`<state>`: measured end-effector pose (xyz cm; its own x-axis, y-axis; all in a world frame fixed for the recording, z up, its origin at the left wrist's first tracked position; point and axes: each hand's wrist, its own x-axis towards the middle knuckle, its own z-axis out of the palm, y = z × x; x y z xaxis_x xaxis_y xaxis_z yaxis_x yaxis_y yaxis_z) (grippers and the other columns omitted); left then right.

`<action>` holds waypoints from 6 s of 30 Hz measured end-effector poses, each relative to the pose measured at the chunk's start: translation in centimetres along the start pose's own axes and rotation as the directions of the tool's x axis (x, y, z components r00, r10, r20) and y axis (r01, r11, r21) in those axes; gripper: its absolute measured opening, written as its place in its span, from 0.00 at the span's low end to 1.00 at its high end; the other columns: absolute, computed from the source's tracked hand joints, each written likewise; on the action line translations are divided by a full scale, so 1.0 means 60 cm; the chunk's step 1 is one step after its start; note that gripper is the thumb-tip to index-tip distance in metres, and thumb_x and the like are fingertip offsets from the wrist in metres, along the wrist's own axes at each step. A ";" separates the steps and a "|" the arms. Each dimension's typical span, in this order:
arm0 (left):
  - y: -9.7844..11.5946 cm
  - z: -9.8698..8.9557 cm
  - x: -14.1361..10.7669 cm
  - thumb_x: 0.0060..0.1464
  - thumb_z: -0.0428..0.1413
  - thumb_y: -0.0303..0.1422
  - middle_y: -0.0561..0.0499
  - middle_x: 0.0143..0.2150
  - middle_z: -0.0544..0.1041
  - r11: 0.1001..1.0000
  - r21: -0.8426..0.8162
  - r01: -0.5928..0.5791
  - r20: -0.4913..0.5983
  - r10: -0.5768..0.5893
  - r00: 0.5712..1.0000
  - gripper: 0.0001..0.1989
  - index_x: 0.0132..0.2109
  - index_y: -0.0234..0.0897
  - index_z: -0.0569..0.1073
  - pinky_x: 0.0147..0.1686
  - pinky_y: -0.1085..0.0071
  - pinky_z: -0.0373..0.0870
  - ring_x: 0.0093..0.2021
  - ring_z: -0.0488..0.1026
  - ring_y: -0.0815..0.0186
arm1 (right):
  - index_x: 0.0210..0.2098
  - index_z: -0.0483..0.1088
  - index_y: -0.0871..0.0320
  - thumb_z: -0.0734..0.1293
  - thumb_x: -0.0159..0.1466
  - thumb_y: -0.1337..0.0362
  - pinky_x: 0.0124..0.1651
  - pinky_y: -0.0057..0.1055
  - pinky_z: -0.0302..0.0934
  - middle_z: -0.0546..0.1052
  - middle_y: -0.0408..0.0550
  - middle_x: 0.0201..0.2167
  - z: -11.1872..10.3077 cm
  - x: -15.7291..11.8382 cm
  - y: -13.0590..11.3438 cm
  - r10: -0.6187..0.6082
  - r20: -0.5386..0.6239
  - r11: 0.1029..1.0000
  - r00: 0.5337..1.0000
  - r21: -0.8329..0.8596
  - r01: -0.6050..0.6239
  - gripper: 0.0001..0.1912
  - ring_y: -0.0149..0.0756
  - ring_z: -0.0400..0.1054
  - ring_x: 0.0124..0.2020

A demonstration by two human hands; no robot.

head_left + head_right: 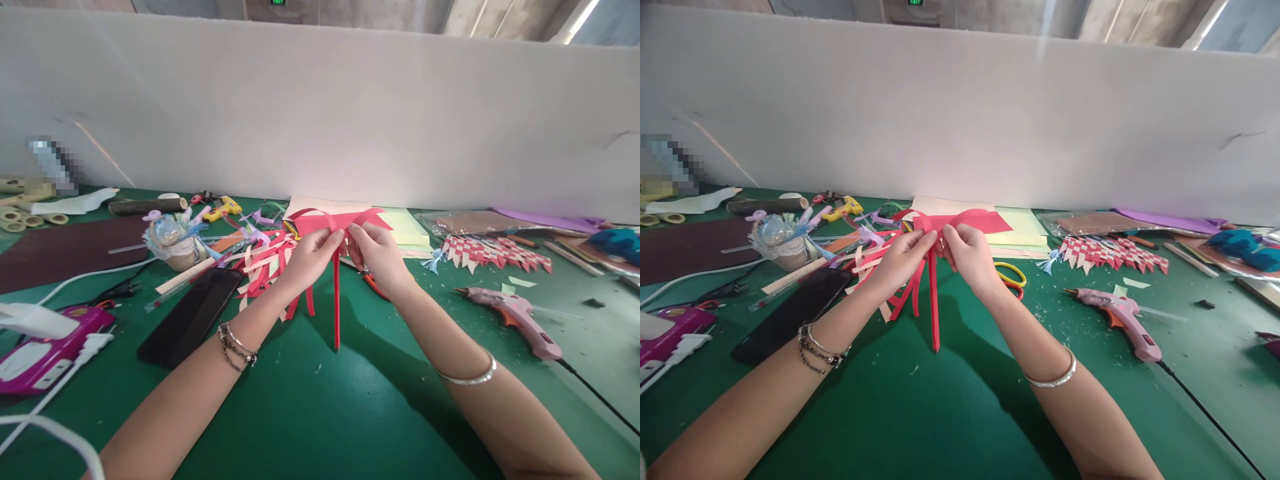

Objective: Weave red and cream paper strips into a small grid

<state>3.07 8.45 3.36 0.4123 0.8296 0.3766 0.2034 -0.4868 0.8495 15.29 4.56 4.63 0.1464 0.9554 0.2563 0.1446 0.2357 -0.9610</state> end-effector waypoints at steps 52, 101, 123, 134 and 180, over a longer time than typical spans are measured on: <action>0.003 0.002 -0.005 0.60 0.44 0.38 0.56 0.16 0.65 1.000 0.012 0.000 -0.011 0.000 1.000 0.21 0.20 0.35 0.61 0.19 0.77 0.60 0.14 0.64 0.75 | 0.13 0.55 0.57 0.57 0.62 0.63 0.18 0.24 0.48 0.59 0.37 0.08 0.005 0.000 0.006 0.007 0.103 0.996 0.995 -0.085 0.002 0.21 0.23 0.52 0.12; -0.007 0.019 -0.010 0.59 0.46 0.38 0.58 0.14 0.64 0.985 -0.163 0.063 -0.129 -0.085 0.988 0.21 0.19 0.35 0.60 0.14 0.79 0.60 0.11 0.64 0.74 | 0.15 0.51 0.56 0.56 0.60 0.67 0.16 0.23 0.46 0.58 0.34 0.07 0.012 -0.004 0.014 -0.012 0.041 0.996 0.999 -0.093 0.015 0.18 0.22 0.50 0.10; -0.009 0.013 -0.009 0.58 0.45 0.42 0.57 0.13 0.64 0.996 -0.073 0.054 -0.155 -0.064 0.986 0.23 0.19 0.36 0.60 0.14 0.77 0.59 0.11 0.63 0.74 | 0.15 0.51 0.56 0.57 0.58 0.66 0.16 0.23 0.45 0.56 0.35 0.09 0.014 -0.004 0.017 0.017 0.039 0.996 0.999 -0.089 -0.014 0.16 0.23 0.49 0.12; -0.008 0.011 -0.009 0.58 0.45 0.40 0.57 0.13 0.63 0.996 0.087 0.016 -0.073 -0.010 0.997 0.21 0.20 0.36 0.61 0.14 0.78 0.56 0.13 0.62 0.74 | 0.17 0.50 0.56 0.58 0.61 0.61 0.17 0.24 0.43 0.52 0.34 0.10 0.011 0.001 0.021 -0.037 -0.008 0.996 0.999 -0.082 0.036 0.18 0.24 0.48 0.14; -0.012 0.013 -0.008 0.59 0.42 0.39 0.57 0.14 0.56 0.982 0.170 -0.083 -0.167 0.111 0.980 0.22 0.18 0.37 0.52 0.19 0.74 0.51 0.16 0.56 0.73 | 0.16 0.52 0.56 0.56 0.63 0.58 0.19 0.24 0.50 0.58 0.36 0.10 0.025 -0.007 0.024 -0.006 0.060 0.998 0.998 -0.066 0.009 0.20 0.24 0.53 0.13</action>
<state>3.39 8.19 2.27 0.2778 0.8042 0.5254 0.3167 -0.5931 0.7403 13.97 4.77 2.96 0.0871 0.9630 0.2550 0.2104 0.2324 -0.9496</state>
